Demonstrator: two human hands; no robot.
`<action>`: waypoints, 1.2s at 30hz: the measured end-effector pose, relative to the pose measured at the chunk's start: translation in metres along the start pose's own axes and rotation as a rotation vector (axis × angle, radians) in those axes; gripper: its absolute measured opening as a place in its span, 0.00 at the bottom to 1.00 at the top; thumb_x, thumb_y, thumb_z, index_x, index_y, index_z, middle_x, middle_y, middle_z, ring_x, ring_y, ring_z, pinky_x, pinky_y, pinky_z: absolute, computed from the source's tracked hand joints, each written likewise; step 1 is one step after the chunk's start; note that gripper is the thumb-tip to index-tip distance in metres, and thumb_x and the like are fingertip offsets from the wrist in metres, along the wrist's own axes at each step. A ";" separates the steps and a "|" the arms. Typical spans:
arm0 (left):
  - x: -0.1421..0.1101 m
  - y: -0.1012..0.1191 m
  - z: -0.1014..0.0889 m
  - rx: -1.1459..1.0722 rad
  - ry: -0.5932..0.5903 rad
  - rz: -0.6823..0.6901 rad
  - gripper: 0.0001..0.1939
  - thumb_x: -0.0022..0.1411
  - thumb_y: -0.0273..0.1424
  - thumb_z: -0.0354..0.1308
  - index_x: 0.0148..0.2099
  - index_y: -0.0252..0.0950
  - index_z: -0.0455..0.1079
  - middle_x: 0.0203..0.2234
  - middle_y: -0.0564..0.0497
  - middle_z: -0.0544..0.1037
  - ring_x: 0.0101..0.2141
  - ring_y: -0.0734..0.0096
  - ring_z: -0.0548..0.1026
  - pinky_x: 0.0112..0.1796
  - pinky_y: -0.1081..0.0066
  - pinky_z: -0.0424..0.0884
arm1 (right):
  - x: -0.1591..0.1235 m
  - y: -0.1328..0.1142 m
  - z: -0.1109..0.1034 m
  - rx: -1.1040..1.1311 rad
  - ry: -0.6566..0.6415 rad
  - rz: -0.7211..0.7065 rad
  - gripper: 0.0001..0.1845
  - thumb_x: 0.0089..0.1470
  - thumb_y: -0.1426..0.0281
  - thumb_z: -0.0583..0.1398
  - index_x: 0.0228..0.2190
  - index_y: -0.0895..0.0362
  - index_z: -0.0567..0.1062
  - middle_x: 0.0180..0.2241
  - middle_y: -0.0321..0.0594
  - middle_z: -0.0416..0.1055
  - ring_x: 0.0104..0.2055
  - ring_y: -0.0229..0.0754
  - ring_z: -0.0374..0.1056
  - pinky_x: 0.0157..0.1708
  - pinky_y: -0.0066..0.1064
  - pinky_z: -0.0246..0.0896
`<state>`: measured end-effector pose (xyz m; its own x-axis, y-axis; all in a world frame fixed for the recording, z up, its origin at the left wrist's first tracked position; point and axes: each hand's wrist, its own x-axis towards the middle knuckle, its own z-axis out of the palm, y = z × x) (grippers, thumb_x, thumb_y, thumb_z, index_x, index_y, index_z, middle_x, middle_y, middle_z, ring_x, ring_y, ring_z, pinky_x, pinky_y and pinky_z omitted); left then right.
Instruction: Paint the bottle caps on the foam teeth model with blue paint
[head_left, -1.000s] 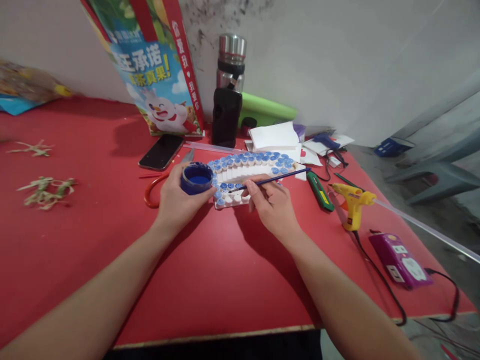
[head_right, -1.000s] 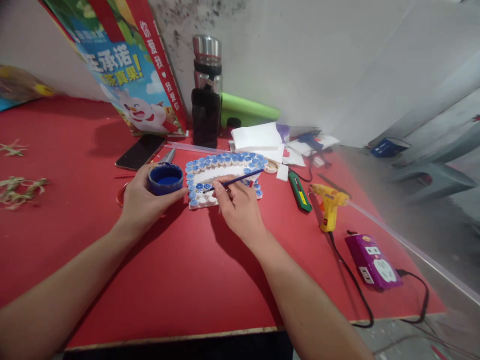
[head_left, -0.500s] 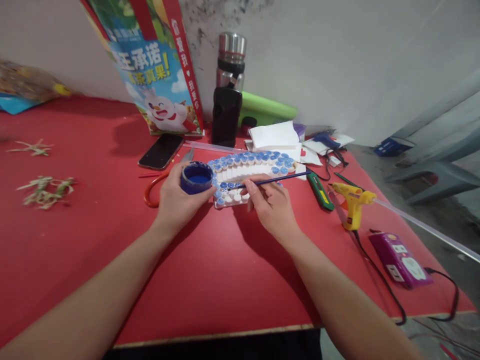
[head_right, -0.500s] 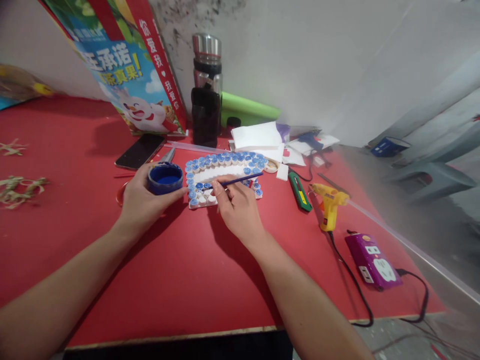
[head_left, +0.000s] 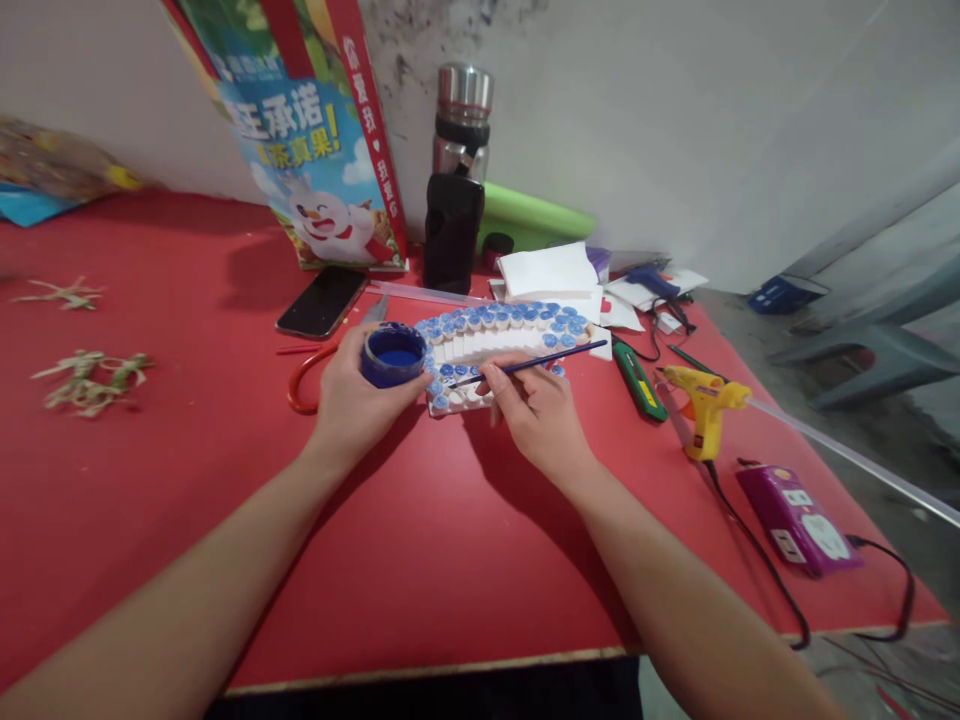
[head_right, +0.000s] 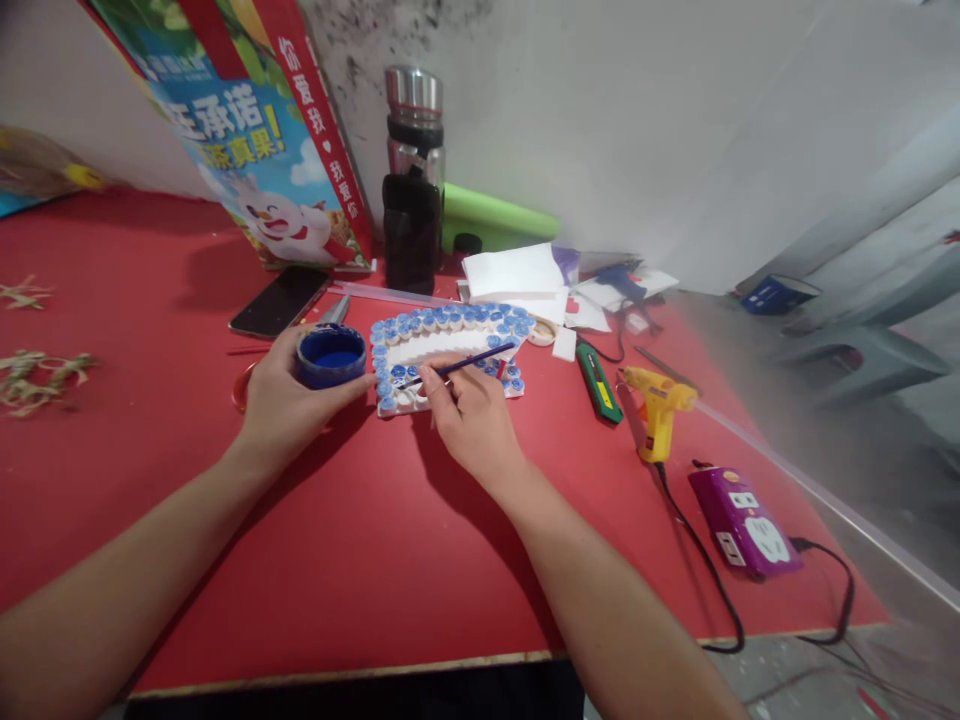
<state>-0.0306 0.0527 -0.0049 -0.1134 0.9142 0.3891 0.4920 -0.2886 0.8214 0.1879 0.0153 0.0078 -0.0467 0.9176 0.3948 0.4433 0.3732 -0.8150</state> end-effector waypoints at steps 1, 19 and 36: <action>0.000 0.000 0.000 -0.001 0.000 -0.001 0.27 0.49 0.39 0.75 0.49 0.38 0.73 0.47 0.46 0.82 0.49 0.53 0.81 0.53 0.56 0.77 | 0.000 0.000 -0.001 0.007 0.010 0.010 0.15 0.72 0.61 0.59 0.34 0.54 0.78 0.30 0.39 0.80 0.29 0.40 0.76 0.35 0.35 0.69; 0.000 0.005 -0.001 -0.010 -0.009 -0.020 0.26 0.49 0.38 0.76 0.48 0.40 0.73 0.47 0.47 0.83 0.48 0.54 0.81 0.54 0.56 0.78 | -0.001 -0.002 -0.003 0.057 0.014 0.040 0.17 0.72 0.55 0.59 0.39 0.54 0.78 0.33 0.38 0.81 0.22 0.36 0.70 0.29 0.33 0.68; -0.001 0.003 -0.001 -0.043 0.000 -0.021 0.27 0.48 0.39 0.76 0.50 0.39 0.73 0.49 0.45 0.83 0.50 0.52 0.82 0.55 0.55 0.77 | -0.003 -0.007 0.003 -0.052 -0.040 -0.027 0.14 0.73 0.59 0.58 0.38 0.53 0.79 0.26 0.36 0.76 0.31 0.43 0.75 0.41 0.39 0.72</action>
<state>-0.0296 0.0503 -0.0024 -0.1231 0.9204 0.3711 0.4521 -0.2808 0.8466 0.1822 0.0098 0.0114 -0.0947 0.9124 0.3981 0.4876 0.3912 -0.7805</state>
